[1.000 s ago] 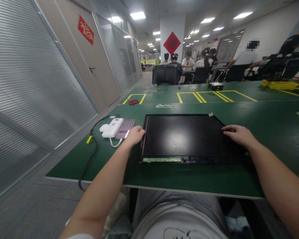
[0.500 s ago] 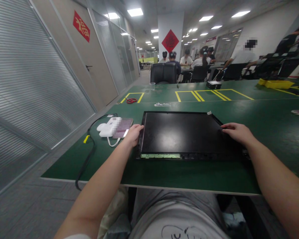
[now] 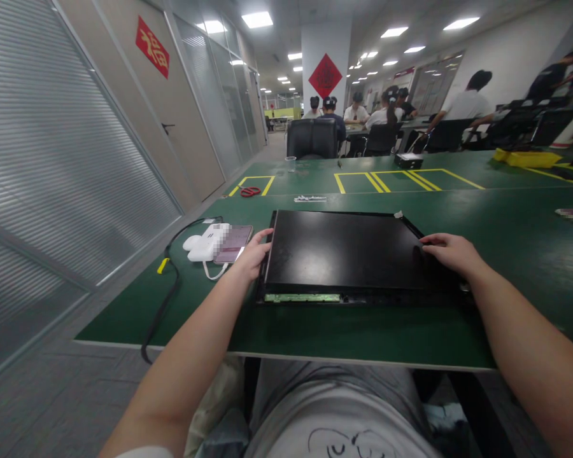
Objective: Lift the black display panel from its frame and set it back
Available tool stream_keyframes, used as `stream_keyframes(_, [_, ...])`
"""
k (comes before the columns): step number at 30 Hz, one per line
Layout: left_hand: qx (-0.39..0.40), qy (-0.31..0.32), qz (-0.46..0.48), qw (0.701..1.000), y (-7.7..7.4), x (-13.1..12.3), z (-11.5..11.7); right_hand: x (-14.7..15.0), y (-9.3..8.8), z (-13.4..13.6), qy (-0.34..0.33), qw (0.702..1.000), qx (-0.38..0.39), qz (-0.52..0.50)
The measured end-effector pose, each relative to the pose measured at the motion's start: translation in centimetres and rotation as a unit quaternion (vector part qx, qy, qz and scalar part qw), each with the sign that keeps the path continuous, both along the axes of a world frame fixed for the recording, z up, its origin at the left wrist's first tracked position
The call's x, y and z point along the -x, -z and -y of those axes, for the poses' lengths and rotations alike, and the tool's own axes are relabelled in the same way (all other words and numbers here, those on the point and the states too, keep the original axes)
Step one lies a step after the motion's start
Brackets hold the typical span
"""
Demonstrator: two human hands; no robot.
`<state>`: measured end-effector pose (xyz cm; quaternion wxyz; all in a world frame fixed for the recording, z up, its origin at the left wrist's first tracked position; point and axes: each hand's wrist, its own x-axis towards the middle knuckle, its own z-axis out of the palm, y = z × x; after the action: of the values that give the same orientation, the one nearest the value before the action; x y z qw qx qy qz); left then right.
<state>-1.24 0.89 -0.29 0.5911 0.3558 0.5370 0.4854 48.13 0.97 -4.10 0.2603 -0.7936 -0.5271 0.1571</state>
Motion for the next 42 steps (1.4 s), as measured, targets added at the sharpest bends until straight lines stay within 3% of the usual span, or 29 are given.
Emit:
stream_keyframes(15, [-0.033,-0.022,0.011,0.999,-0.2,-0.3,0.0,0.5,0.4,0.1,0.002,1.000,-0.019,0.017])
stream_keyframes(21, [-0.068,0.036,-0.007,0.997,0.7,0.0,0.1,0.5,-0.1,0.1,-0.003,1.000,-0.008,0.014])
stream_keyframes(26, [-0.084,0.031,-0.010,0.996,0.6,-0.1,0.4,0.8,0.0,0.1,0.002,1.000,-0.015,0.009])
stream_keyframes(37, [-0.197,0.029,-0.044,0.979,0.1,-0.4,0.7,0.8,-0.3,0.4,0.080,0.980,-0.074,-0.164])
stream_keyframes(42, [-0.222,0.026,-0.017,0.975,-0.1,-0.5,0.8,0.5,-0.3,0.5,0.078,0.965,-0.100,-0.228])
